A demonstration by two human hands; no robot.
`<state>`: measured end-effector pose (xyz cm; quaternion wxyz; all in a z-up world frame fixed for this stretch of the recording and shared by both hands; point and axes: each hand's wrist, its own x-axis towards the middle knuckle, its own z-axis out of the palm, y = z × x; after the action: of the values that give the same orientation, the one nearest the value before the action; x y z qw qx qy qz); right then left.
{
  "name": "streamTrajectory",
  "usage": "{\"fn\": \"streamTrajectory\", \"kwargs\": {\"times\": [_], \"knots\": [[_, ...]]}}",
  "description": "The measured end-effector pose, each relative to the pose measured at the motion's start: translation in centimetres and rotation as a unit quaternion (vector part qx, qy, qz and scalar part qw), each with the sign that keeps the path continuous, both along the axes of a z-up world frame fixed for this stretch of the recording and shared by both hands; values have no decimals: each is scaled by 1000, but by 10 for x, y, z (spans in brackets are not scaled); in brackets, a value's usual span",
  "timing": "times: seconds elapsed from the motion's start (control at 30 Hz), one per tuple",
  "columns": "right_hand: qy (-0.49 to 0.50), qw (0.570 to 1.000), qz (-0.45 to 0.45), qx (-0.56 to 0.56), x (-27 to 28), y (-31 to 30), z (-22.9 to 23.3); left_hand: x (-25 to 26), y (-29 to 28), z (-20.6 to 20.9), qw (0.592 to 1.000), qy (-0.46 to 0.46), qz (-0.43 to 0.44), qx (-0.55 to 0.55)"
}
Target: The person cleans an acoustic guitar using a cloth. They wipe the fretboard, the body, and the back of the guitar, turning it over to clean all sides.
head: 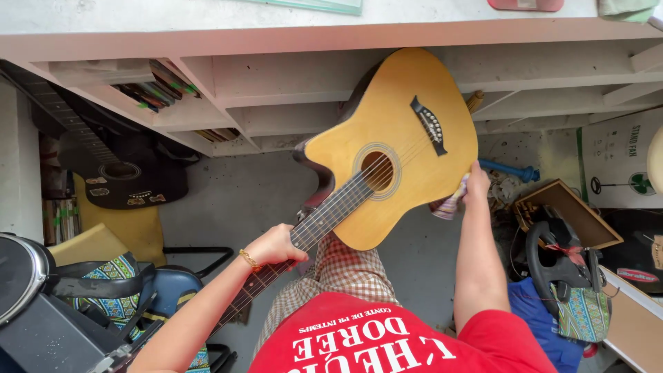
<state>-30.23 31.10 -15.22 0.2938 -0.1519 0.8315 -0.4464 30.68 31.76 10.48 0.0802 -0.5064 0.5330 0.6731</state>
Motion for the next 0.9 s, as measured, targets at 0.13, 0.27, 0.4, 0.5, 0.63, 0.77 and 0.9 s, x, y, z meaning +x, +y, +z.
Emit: {"fn": "streamTrajectory", "kwargs": {"times": [0.13,0.27,0.4,0.5,0.63,0.77,0.9], "knots": [[-236,955,-100,-146,15,30,5,-12,15,22,998,-43,-6,-40],[-360,909,-103,-184,28,44,15,-15,36,27,987,-71,-38,-142],[-425,885,-121,-145,61,62,46,-10,65,19,940,-149,-124,-279],[-540,771,57,-334,6,80,-62,-6,85,24,908,-158,-141,-362],[-603,574,289,-474,-28,168,-69,-13,105,34,876,-151,-157,-430],[-582,701,1,-412,104,69,-24,-40,113,20,836,-139,-139,-513],[-584,723,-26,-368,112,63,10,-90,111,12,829,-131,-115,-532]]}}
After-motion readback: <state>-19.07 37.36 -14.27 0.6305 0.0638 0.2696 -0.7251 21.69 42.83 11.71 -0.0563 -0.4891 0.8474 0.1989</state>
